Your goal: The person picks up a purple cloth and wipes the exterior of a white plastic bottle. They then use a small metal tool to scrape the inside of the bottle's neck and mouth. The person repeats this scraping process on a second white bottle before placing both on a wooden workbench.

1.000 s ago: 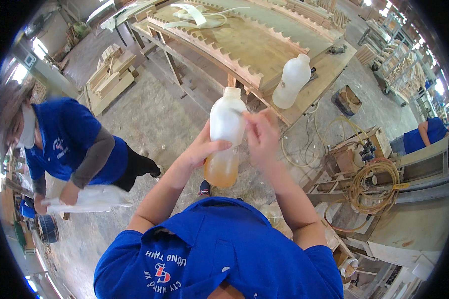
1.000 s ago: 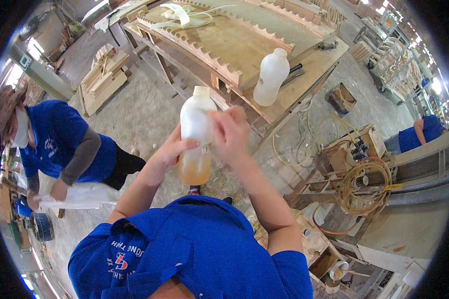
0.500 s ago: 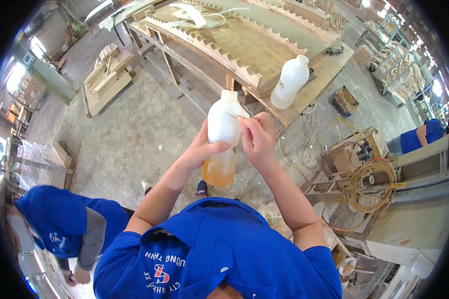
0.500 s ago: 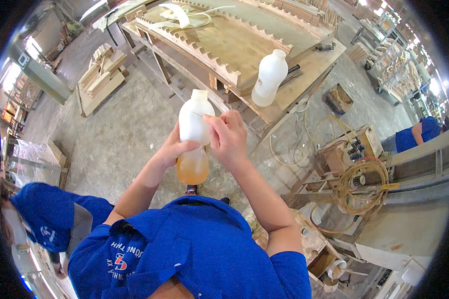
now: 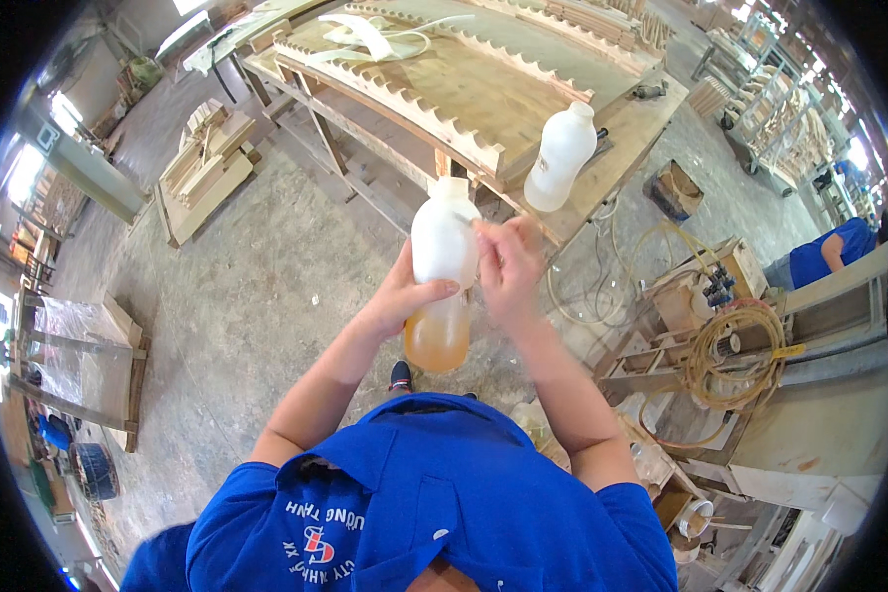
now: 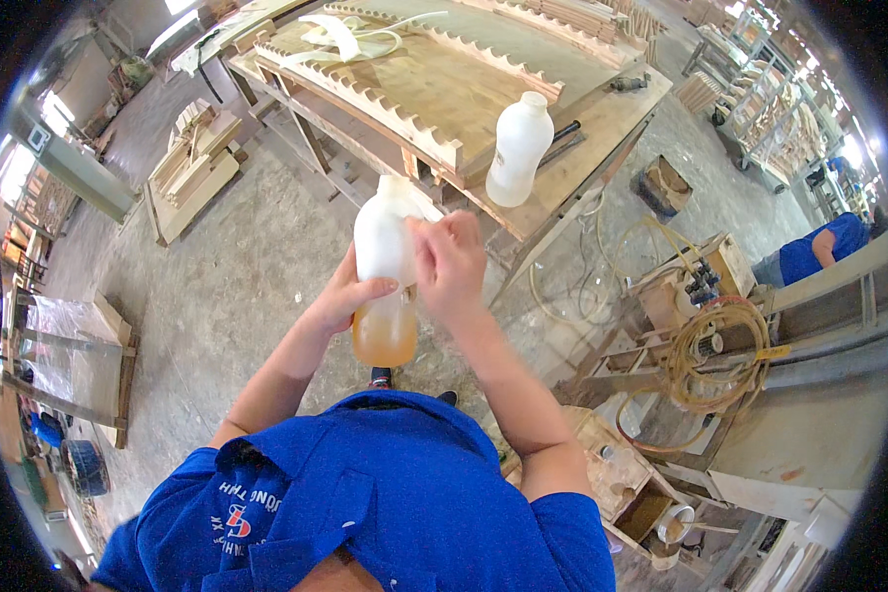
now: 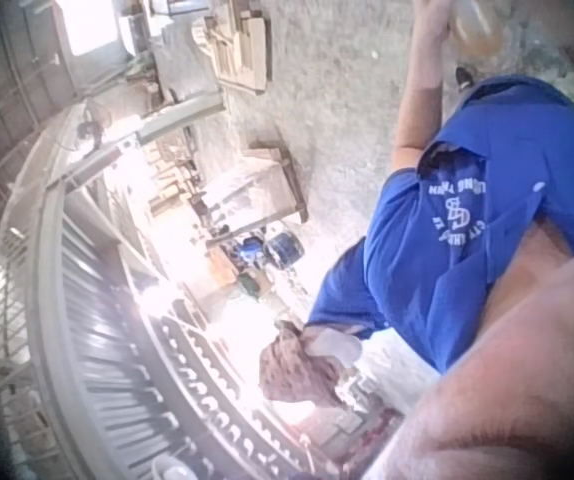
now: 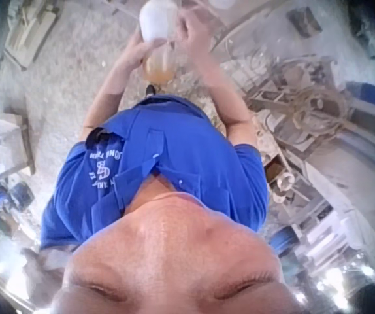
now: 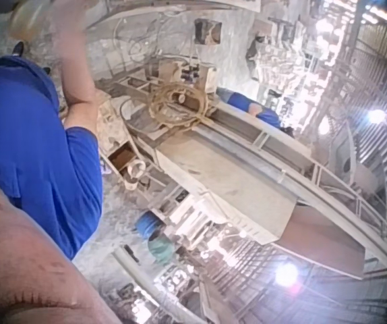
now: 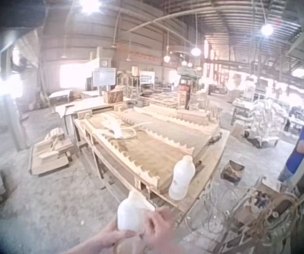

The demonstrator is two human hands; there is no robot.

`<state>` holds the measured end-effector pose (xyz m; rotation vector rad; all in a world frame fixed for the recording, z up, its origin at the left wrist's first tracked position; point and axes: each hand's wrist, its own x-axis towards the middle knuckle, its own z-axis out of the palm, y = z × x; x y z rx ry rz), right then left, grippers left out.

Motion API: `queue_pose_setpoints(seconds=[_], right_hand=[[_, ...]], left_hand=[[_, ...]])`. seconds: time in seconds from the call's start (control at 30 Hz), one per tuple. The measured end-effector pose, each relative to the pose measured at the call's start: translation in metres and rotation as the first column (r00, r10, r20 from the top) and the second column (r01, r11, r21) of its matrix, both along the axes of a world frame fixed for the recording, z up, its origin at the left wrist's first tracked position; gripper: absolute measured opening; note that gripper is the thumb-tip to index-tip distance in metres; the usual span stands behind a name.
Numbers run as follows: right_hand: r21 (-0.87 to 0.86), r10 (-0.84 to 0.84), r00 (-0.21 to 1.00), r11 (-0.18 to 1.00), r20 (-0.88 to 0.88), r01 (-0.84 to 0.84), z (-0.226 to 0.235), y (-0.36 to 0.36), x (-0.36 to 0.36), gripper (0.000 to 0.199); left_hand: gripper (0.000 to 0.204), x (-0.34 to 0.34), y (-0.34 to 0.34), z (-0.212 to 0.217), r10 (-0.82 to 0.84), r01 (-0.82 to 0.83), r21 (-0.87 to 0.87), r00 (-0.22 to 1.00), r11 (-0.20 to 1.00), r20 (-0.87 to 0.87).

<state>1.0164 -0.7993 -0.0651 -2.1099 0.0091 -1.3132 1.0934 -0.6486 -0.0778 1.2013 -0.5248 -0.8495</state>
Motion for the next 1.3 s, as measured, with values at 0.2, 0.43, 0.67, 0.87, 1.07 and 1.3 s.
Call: queue_pose_setpoints(seconds=[0.2, 0.43, 0.67, 0.87, 1.07, 1.3], right_hand=[[-0.096, 0.013, 0.999, 0.995, -0.039, -0.016, -0.006, 0.0, -0.008, 0.025], [-0.121, 0.0, 1.0, 0.993, -0.023, -0.003, -0.005, 0.003, -0.01, 0.022], [-0.041, -0.203, 0.979, 0.978, -0.017, 0.202, 0.001, -0.019, -0.013, 0.021], [-0.052, -0.405, 0.912, 0.912, 0.059, 0.408, -0.004, -0.025, -0.007, 0.027], [-0.087, -0.573, 0.819, 0.817, -0.023, 0.569, -0.013, -0.007, 0.0, 0.027], [-0.014, -0.752, 0.659, 0.659, -0.007, 0.752, -0.016, 0.012, -0.005, 0.026]], left_hand=[[0.085, 0.001, -0.005, 0.0, -0.027, 0.027, -0.007, 1.0, 1.0, -0.014], [0.085, 0.01, -0.013, 0.001, -0.05, 0.051, 0.02, 0.998, 0.999, -0.041], [0.083, 0.018, -0.037, -0.003, -0.176, 0.176, 0.005, 0.984, 0.984, -0.035], [0.079, 0.048, -0.051, -0.013, -0.374, 0.378, 0.065, 0.926, 0.924, -0.056], [0.076, 0.07, -0.068, -0.009, -0.492, 0.49, 0.138, 0.87, 0.861, -0.02], [0.072, 0.088, -0.085, -0.028, -0.654, 0.645, 0.162, 0.757, 0.747, 0.001]])
